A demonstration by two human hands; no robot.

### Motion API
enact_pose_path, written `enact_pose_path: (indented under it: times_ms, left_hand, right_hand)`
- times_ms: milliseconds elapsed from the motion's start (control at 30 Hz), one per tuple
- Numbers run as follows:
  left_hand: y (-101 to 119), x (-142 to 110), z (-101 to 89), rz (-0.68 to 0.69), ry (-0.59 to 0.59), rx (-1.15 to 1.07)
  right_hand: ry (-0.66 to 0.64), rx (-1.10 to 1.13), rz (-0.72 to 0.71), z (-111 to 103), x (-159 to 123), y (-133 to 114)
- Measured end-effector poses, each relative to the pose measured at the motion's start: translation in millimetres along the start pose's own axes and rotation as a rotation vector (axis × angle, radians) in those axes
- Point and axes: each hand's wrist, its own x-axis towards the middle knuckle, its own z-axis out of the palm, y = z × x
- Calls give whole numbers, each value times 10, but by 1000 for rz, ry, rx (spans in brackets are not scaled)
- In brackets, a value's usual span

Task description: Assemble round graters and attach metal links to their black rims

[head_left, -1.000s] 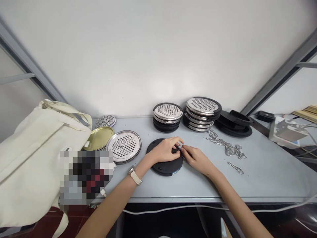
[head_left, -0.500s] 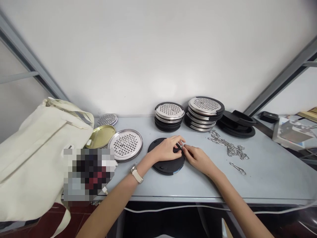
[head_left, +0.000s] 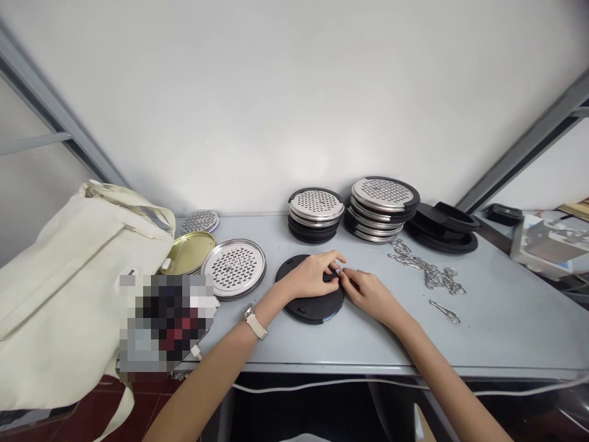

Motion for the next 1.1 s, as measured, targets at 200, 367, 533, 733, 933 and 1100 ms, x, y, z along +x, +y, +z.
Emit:
enact_pose_path:
  times_ms: [200, 367, 533, 733, 933, 1100]
  left_hand:
    - [6, 5, -10, -35, 3, -25]
    - [1, 10, -7, -56, 13, -38]
    - [9, 10, -12, -63, 17, -41]
    - [1, 12, -9, -72, 14, -52]
    - [-11, 11, -1, -96, 10, -54]
    - [4, -3, -1, -73, 34, -14]
  right_hand:
    - [9, -23, -9, 15, 2, 8]
    - [39, -55, 48, 27, 2, -37]
    - [34, -53, 58, 36, 1, -48]
    - [39, -53, 55, 34, 6, -50]
    - [60, -30, 44, 28, 7, -55]
    - [75, -23, 42, 20, 9, -61]
